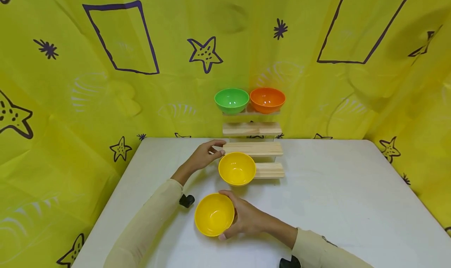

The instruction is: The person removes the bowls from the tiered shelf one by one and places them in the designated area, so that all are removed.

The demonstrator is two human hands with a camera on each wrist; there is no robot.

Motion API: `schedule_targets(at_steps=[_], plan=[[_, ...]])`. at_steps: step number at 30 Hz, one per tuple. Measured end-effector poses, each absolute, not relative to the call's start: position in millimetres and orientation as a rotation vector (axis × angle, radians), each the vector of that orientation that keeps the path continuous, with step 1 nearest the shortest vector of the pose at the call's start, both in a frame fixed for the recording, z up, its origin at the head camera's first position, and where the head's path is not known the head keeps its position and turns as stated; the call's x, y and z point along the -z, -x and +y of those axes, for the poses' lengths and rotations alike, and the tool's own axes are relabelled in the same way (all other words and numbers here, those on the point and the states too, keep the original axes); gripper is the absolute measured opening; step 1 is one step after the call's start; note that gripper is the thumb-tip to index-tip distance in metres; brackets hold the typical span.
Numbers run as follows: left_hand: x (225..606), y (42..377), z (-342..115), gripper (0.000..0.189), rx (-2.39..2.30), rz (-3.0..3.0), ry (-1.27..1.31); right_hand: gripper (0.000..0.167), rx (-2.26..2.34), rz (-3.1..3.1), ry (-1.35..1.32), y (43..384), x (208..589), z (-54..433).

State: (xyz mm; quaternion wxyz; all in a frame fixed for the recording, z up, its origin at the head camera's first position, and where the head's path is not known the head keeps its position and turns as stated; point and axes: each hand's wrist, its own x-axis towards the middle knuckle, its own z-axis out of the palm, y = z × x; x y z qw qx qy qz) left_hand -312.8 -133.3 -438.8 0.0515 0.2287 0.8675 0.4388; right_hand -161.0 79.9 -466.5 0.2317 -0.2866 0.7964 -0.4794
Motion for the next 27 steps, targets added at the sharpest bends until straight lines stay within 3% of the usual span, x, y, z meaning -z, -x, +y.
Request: schedule_targets(at_steps=[27], plan=[[439.6, 311.8, -133.2, 0.045, -1.351, 2.641, -0.722, 0.114, 1.294, 2.222, 0.8, 157.9, 470.9, 86.6]])
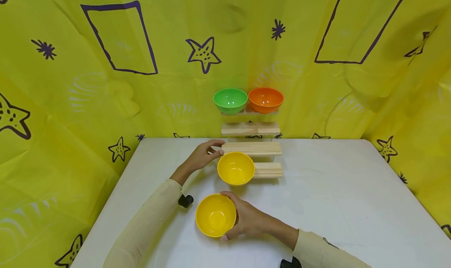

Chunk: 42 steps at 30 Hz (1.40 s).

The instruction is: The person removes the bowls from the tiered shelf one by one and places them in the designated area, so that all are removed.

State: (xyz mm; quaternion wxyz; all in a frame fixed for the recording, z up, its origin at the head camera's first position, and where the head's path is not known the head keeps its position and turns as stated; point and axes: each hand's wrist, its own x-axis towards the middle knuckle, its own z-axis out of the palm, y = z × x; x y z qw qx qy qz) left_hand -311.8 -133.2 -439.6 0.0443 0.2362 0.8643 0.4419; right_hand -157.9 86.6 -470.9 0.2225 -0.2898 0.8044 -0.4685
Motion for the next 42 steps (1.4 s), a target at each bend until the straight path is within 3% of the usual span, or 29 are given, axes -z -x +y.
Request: schedule_targets(at_steps=[12, 24, 42], plan=[[443, 312, -135, 0.047, -1.354, 2.632, -0.706, 0.115, 1.333, 2.115, 0.799, 159, 469, 96], [440, 313, -133, 0.045, -1.347, 2.634, -0.692, 0.107, 1.327, 2.074, 0.792, 162, 470, 121], [440, 313, -133, 0.045, -1.352, 2.638, -0.699, 0.071, 1.339, 2.005, 0.887, 174, 455, 183]])
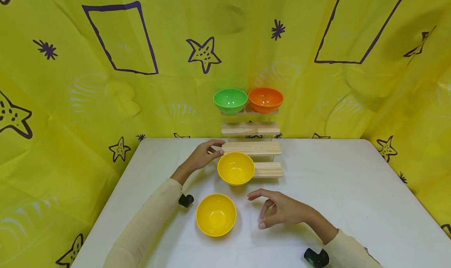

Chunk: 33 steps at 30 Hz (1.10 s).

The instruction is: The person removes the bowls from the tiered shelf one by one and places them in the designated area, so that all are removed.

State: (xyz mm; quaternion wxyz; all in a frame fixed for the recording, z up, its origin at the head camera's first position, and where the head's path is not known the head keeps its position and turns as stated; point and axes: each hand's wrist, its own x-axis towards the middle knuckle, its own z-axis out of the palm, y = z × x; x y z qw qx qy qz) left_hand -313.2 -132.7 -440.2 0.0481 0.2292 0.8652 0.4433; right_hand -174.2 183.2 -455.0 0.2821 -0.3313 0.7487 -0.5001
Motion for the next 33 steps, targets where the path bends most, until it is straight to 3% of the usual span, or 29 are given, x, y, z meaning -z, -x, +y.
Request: schedule_targets(at_steps=[16, 27, 33], plan=[[439, 314, -133, 0.045, -1.349, 2.644, -0.69, 0.071, 1.575, 2.236, 0.911, 199, 437, 215], [439, 314, -132, 0.045, -1.353, 2.621, -0.704, 0.066, 1.732, 2.398, 0.721, 209, 438, 191], [438, 313, -133, 0.046, -1.348, 2.621, -0.709, 0.078, 1.737, 2.405, 0.635, 214, 438, 175]])
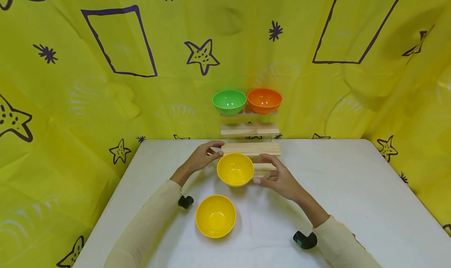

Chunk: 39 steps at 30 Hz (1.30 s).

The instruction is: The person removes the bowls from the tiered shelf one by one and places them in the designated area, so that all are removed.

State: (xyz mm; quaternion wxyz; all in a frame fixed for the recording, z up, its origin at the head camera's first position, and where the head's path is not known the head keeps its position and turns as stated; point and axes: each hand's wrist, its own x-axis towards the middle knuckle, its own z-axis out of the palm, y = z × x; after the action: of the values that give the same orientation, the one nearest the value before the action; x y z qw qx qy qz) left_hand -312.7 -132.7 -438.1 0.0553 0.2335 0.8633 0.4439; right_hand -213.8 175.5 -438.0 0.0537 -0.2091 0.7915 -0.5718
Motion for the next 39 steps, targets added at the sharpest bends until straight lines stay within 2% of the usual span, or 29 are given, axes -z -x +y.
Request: schedule_targets(at_steps=[17, 31, 39], plan=[[439, 312, -133, 0.046, -1.377, 2.62, -0.714, 0.115, 1.571, 2.53, 0.536, 218, 438, 133], [439, 311, -133, 0.046, -1.367, 2.62, -0.726, 0.127, 1.527, 2.597, 0.492, 215, 439, 121], [440, 311, -132, 0.044, -1.36, 2.629, -0.71, 0.118, 1.507, 2.629, 0.514, 215, 442, 120]])
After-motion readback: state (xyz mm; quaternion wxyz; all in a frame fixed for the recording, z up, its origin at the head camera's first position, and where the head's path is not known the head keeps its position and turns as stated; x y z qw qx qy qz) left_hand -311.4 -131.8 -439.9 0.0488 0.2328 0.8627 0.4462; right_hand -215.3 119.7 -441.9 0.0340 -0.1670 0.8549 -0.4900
